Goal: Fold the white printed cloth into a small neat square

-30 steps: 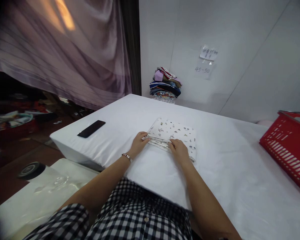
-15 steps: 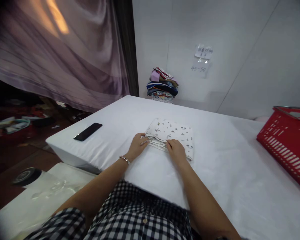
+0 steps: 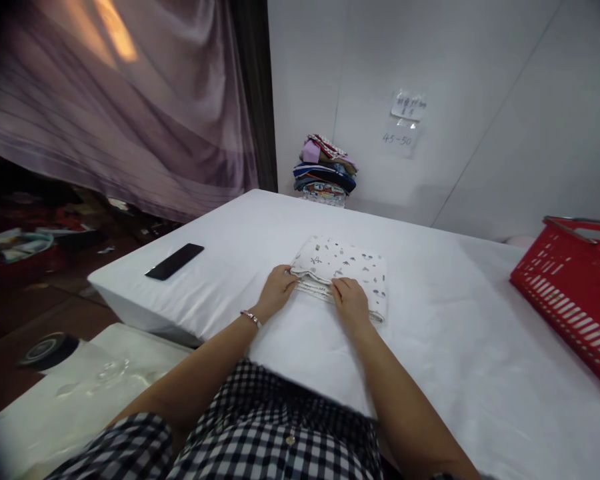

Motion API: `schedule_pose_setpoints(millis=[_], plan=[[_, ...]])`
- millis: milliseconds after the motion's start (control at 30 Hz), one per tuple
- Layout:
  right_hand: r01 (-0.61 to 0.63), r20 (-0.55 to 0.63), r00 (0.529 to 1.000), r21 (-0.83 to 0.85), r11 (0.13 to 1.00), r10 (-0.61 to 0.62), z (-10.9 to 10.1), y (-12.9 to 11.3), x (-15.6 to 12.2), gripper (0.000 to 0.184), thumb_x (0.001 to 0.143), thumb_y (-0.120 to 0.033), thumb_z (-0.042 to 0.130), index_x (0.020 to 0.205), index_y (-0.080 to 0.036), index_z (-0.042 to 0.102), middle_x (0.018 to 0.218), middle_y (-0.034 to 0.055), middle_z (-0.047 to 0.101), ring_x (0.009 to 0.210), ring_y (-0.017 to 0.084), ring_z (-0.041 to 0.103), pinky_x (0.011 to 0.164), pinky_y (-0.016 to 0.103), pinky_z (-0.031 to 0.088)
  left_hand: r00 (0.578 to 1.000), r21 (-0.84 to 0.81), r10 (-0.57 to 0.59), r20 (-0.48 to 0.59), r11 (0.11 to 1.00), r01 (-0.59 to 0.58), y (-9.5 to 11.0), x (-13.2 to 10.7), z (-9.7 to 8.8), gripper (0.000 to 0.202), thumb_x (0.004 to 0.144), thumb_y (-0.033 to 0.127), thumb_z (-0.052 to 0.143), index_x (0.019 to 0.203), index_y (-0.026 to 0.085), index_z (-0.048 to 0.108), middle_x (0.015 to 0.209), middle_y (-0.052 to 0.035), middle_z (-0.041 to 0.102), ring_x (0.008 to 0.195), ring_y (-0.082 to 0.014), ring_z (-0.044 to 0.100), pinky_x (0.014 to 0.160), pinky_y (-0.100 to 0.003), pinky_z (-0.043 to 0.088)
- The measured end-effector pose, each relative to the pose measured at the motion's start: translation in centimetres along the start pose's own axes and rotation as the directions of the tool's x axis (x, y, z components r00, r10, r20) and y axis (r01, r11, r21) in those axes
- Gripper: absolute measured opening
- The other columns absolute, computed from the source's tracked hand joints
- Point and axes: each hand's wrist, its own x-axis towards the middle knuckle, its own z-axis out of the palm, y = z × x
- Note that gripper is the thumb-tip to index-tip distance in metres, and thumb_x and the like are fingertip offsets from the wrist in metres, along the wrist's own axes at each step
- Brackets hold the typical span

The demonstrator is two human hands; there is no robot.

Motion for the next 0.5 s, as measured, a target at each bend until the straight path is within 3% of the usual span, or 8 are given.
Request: schedule_pose_setpoints(millis=[267,500], plan=[[0.056,0.138,0.989,-0.05,0.997,-0.049,0.59,-0.05,-0.23,0.029,0.089,-0.023,0.041,0.108,-0.022,0.063,0.107,0.0081,0.062,0.1,0.022,0.052,0.085,0.037,0.041,1.0,-0.047,-0.014,-0.006,0.999,0.014,-0.4,-0.26,0.16,0.028,0.073,0.012,0.057,0.098,0.023,0.064,0.117,-0.0066,0.05,0.11,-0.0228,0.045,0.096,-0.04,0.041],[0.011,0.173,0.985,-0.055,0.998,-0.002,0.51,-0.48,-0.12,0.028,0.089,-0.031,0.046,0.109,-0.02,0.062,0.109,0.0085,0.062,0.102,0.024,0.052,0.087,0.037,0.039,0.999,-0.053,-0.042,0.006,0.998,0.042,-0.64,-0.02,0.16,0.016,0.078,0.014,0.054,0.089,0.021,0.064,0.115,-0.0072,0.05,0.111,-0.0239,0.044,0.097,-0.04,0.04]])
